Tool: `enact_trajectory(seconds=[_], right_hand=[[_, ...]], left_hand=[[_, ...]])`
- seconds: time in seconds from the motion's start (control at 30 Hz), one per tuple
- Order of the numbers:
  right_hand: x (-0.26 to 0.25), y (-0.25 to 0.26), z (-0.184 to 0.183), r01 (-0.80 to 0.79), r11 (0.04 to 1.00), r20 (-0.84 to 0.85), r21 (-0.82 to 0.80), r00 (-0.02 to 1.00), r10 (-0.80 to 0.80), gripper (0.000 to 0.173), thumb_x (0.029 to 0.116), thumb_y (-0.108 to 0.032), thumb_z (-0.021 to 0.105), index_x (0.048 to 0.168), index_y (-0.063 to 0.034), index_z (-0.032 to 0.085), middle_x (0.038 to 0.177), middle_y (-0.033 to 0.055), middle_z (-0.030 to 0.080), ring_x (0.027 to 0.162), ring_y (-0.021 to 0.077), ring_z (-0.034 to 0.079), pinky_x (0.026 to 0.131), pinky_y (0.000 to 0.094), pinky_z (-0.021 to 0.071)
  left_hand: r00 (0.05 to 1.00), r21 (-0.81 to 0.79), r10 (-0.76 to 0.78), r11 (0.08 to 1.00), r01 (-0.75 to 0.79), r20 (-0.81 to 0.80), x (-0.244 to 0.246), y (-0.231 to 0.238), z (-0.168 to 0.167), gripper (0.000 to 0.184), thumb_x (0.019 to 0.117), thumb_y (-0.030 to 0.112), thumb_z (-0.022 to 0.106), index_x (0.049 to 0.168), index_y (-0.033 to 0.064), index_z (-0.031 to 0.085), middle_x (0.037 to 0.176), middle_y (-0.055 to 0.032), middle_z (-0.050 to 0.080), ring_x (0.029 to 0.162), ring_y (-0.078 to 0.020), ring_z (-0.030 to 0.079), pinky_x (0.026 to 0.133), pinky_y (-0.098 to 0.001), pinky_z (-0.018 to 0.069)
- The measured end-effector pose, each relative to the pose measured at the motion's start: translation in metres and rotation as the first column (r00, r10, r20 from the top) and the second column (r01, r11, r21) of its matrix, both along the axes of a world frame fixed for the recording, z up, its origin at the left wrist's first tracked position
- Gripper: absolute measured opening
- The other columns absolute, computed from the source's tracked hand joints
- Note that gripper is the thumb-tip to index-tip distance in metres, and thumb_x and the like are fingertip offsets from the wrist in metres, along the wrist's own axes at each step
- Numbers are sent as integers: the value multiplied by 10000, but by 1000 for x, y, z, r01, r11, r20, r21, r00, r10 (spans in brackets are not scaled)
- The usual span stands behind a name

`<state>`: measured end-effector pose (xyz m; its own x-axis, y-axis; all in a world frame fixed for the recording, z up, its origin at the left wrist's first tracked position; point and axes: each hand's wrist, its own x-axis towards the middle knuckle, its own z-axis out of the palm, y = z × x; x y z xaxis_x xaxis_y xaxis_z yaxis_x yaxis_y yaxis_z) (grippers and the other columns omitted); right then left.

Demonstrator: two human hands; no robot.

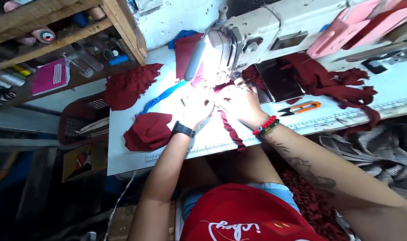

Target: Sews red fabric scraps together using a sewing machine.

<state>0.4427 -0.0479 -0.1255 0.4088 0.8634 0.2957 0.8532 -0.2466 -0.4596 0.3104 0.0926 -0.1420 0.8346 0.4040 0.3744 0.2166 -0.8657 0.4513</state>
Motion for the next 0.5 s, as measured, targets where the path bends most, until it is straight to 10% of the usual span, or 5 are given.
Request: enact_trajectory(seconds=[0.5], right_hand=[[7, -1, -11, -32, 998, 100, -56, 994, 37, 318, 1025, -380, 556, 1230, -249, 761, 1382, 36, 654, 1264, 341, 576, 1026, 668, 353]], left_hand=[[988, 9, 110, 994, -109, -112, 5, -3, 5, 255, 1003, 305, 572, 989, 130, 758, 1193, -74, 704, 1237, -262, 599, 1085, -515, 416]])
